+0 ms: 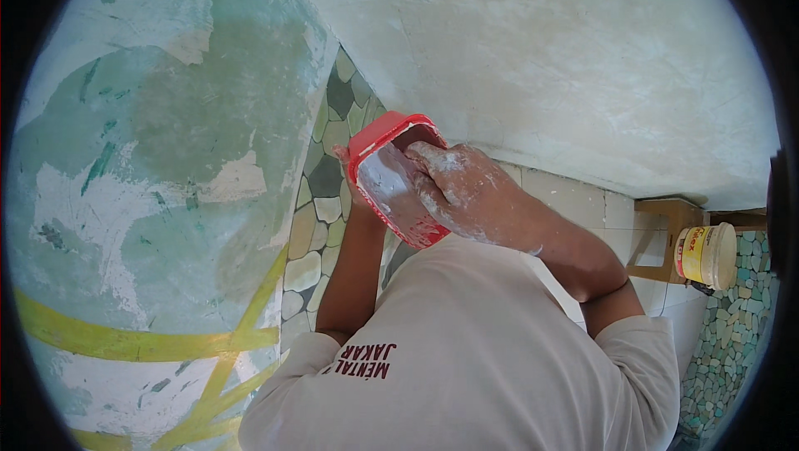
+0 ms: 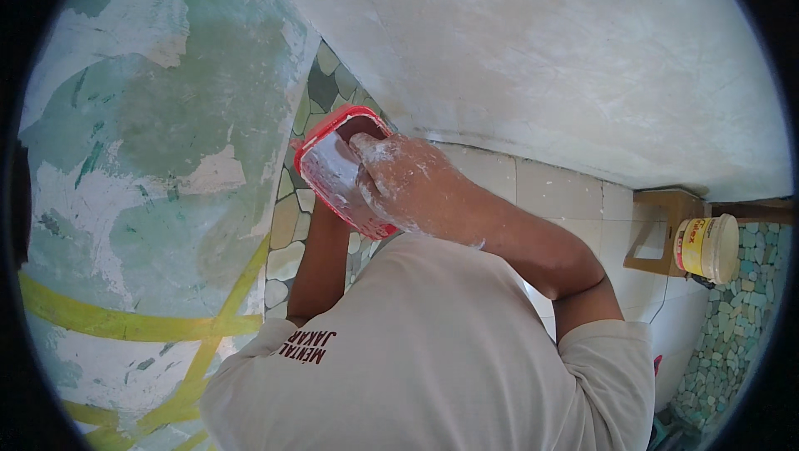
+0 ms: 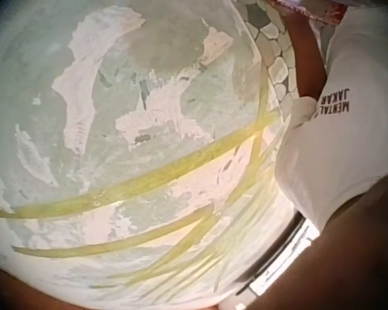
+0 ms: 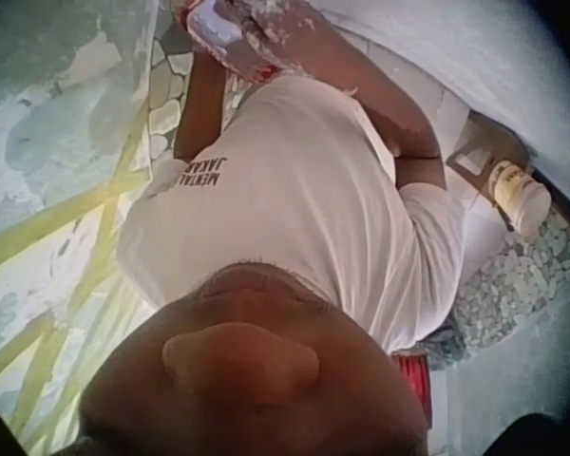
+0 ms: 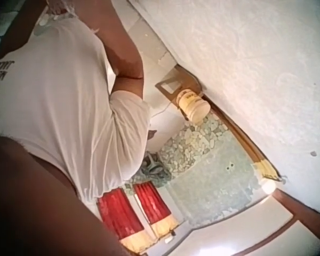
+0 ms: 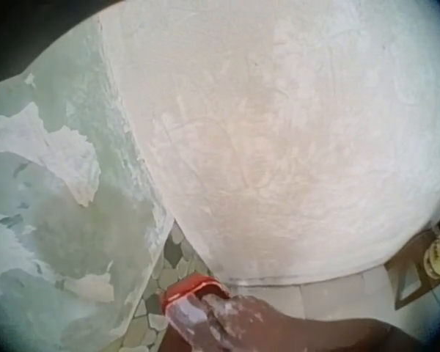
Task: Applying white putty or filler to a wall using a spatula/putty knife.
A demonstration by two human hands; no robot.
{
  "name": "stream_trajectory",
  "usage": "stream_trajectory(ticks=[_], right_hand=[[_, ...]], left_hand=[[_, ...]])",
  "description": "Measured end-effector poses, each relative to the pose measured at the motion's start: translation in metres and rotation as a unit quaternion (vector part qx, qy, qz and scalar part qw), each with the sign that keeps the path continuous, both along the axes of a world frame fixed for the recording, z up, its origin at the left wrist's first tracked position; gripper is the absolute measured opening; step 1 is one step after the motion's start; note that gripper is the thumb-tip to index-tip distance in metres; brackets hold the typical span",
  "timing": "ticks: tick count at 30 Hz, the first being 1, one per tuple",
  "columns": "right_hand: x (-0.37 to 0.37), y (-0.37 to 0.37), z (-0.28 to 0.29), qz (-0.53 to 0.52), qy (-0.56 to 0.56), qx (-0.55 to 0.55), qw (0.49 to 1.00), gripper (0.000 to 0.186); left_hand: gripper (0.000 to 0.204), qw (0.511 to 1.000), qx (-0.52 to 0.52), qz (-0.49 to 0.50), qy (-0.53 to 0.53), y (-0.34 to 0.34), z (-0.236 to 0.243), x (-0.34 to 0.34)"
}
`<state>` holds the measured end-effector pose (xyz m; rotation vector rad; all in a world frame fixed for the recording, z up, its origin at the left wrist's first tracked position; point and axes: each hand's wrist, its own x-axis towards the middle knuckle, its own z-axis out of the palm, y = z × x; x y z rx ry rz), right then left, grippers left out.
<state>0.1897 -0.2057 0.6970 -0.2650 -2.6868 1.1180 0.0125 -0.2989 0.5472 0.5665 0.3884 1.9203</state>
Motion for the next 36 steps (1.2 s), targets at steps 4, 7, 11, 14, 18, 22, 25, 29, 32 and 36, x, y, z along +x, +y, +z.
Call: stream_trajectory(ticks=[4, 7, 11, 14, 18, 22, 25, 29, 32, 36], right_hand=[[-0.004, 0.003, -0.003, -0.008, 0.053, 0.027, 0.998, 0.036], [-0.008, 0.006, 0.007, 0.004, 0.0, -0.016, 1.0, 0.037], [-0.014, 0.007, 0.013, 0.011, -0.03, -0.039, 0.999, 0.038], [-0.018, 0.012, 0.005, 0.021, -0.019, -0.036, 0.999, 0.037], [-0.018, 0.015, -0.007, 0.029, 0.039, -0.025, 0.999, 0.036], [-0.014, 0.021, -0.007, 0.018, 0.035, -0.034, 0.999, 0.036], [-0.008, 0.024, -0.003, 0.011, 0.004, -0.025, 1.0, 0.036], [-0.002, 0.036, -0.003, -0.003, 0.004, 0.002, 1.0, 0.034], [-0.003, 0.042, -0.005, -0.005, -0.004, 0.018, 1.0, 0.032], [0.0, 0.049, -0.013, -0.001, 0.019, 0.033, 0.999, 0.031]], left_hand=[[0.089, 1.0, 0.009, -0.01, 0.009, 0.004, 0.005, -0.005], [0.089, 1.0, -0.001, -0.005, 0.005, 0.004, 0.008, -0.008], [0.089, 1.0, -0.026, 0.006, -0.001, 0.0, 0.016, -0.008], [0.089, 0.999, -0.043, 0.011, -0.006, 0.0, 0.021, -0.009], [0.089, 0.996, -0.051, 0.052, 0.056, 0.002, 0.015, -0.017], [0.087, 0.973, -0.123, 0.16, 0.112, 0.008, 0.013, -0.014], [0.087, 0.976, -0.121, 0.17, 0.068, 0.014, 0.002, -0.014], [0.087, 0.977, -0.101, 0.177, 0.068, 0.025, 0.006, -0.004], [0.088, 0.98, -0.087, 0.17, 0.051, 0.033, 0.003, -0.001], [0.087, 0.973, -0.113, 0.189, 0.065, 0.042, 0.009, 0.004]])
